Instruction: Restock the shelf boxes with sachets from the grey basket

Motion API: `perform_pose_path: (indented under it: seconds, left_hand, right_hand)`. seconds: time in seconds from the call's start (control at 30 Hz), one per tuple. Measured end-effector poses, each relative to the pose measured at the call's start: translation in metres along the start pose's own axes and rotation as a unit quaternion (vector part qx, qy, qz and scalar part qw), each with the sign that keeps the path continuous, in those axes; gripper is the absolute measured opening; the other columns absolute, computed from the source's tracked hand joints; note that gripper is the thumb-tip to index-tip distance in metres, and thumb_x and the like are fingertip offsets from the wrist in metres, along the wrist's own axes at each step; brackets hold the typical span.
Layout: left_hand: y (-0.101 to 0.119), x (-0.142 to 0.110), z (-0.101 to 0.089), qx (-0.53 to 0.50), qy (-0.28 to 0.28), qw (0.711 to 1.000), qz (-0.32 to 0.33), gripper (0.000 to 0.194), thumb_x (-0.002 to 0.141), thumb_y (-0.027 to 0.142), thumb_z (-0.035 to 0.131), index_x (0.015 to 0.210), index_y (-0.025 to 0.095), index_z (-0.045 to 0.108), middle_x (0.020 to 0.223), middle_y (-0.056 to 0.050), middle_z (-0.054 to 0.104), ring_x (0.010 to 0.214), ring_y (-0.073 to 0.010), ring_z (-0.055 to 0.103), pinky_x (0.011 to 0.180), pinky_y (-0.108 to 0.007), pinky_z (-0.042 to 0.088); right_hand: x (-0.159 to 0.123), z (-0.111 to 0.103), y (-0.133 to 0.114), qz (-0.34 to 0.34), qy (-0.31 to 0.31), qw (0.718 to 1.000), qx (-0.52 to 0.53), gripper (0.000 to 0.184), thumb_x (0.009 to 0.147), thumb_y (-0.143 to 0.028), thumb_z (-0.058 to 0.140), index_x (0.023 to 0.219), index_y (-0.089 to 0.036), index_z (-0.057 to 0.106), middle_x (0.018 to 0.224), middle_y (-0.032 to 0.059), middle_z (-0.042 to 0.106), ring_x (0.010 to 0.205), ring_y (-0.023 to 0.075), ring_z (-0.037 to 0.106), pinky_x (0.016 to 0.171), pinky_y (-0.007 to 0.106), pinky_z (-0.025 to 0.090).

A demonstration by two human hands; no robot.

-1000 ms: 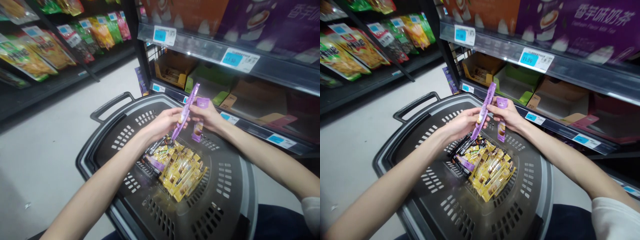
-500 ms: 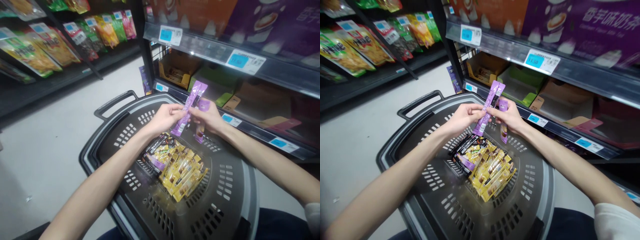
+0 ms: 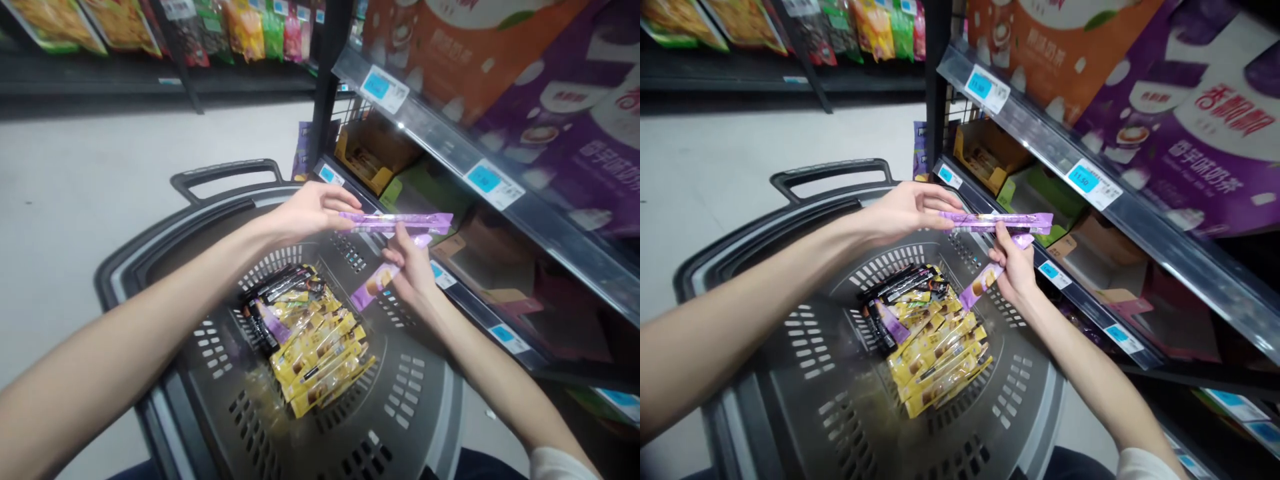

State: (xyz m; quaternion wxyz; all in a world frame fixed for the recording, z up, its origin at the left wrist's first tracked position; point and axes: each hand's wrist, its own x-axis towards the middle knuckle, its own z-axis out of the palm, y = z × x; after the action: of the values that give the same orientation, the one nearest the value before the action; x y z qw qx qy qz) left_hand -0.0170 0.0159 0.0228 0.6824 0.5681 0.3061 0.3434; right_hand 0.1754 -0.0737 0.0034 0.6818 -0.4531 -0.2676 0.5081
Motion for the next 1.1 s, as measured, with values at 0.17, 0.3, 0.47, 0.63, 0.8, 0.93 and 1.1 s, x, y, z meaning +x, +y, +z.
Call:
perform_pose_path:
  seconds: [0.17, 0.3, 0.47, 0.63, 0.8, 0.93, 1.1]
  left_hand:
    - [0.0006, -0.0007, 0.0012, 0.004, 0.021, 1.0, 0.002, 0.033, 0.066, 0.004, 0.082, 0.097, 0.008, 0.072, 0.096, -0.013, 0.079, 0.078, -0.0174, 0.073, 0.076, -0.032, 0.057]
    - [0.0, -0.0011, 0.0014, 0.007, 0.027, 1.0, 0.011, 0.031, 0.066, 0.004, 0.082, 0.095, 0.008, 0.072, 0.096, -0.013, 0.079, 0.079, -0.0178, 0.074, 0.075, -0.031, 0.058]
    - [0.0005, -0.0008, 0.001, 0.008, 0.027, 1.0, 0.014, 0.033, 0.064, 0.004, 0.082, 0.096, 0.008, 0.073, 0.096, -0.013, 0.079, 0.081, -0.0191, 0.074, 0.077, -0.032, 0.058]
    - [0.0015, -0.0016, 0.0019, 0.009, 0.033, 0.999, 0.014, 0.032, 0.064, 0.003, 0.081, 0.094, 0.007, 0.073, 0.094, -0.013, 0.079, 0.081, -0.0196, 0.074, 0.077, -0.033, 0.058]
    - [0.0028, -0.002, 0.0026, 0.002, 0.037, 0.999, 0.006, 0.032, 0.062, 0.002, 0.081, 0.093, 0.007, 0.073, 0.092, -0.012, 0.079, 0.077, -0.0184, 0.074, 0.074, -0.031, 0.058]
    - [0.0037, -0.002, 0.0038, 0.0, 0.04, 0.999, 0.001, 0.033, 0.061, 0.002, 0.08, 0.092, 0.008, 0.073, 0.093, -0.013, 0.079, 0.077, -0.0186, 0.073, 0.077, -0.034, 0.058]
    - [0.0039, -0.0027, 0.0026, 0.003, 0.037, 0.999, -0.002, 0.033, 0.061, 0.003, 0.081, 0.092, 0.007, 0.072, 0.092, -0.013, 0.078, 0.077, -0.0185, 0.072, 0.077, -0.034, 0.058]
  right_hand:
    - [-0.0005, 0.0011, -0.0007, 0.003, -0.013, 1.0, 0.005, 0.054, 0.06, -0.031, 0.099, 0.074, -0.019, 0.048, 0.06, -0.0125, 0.034, 0.045, 0.0002, 0.017, 0.037, 0.01, 0.03]
    - [-0.0008, 0.0012, -0.0017, 0.012, -0.008, 1.0, 0.009, 0.055, 0.058, -0.03, 0.1, 0.076, -0.019, 0.049, 0.06, -0.0127, 0.035, 0.045, -0.0001, 0.018, 0.037, 0.01, 0.03]
    - [-0.0002, 0.001, -0.0018, 0.004, -0.013, 1.0, -0.015, 0.057, 0.058, -0.04, 0.1, 0.074, -0.019, 0.049, 0.058, -0.0127, 0.032, 0.044, 0.0006, 0.016, 0.036, 0.012, 0.031]
    - [-0.0008, 0.0014, -0.0018, -0.006, -0.027, 0.999, -0.028, 0.061, 0.058, -0.042, 0.099, 0.072, -0.02, 0.045, 0.059, -0.0124, 0.03, 0.044, 0.0007, 0.015, 0.036, 0.011, 0.031]
    - [-0.0006, 0.0019, -0.0019, 0.006, -0.012, 1.0, -0.008, 0.056, 0.058, -0.032, 0.1, 0.073, -0.019, 0.048, 0.059, -0.0125, 0.031, 0.044, 0.0004, 0.016, 0.036, 0.011, 0.03]
    - [-0.0002, 0.0019, -0.0013, 0.009, -0.004, 1.0, 0.012, 0.055, 0.057, -0.029, 0.1, 0.075, -0.018, 0.05, 0.06, -0.0124, 0.036, 0.045, -0.0006, 0.018, 0.036, 0.01, 0.03]
    - [0.0001, 0.0016, -0.0017, 0.011, -0.011, 1.0, 0.005, 0.054, 0.058, -0.03, 0.1, 0.074, -0.018, 0.049, 0.058, -0.0128, 0.034, 0.043, -0.0004, 0.017, 0.036, 0.01, 0.03]
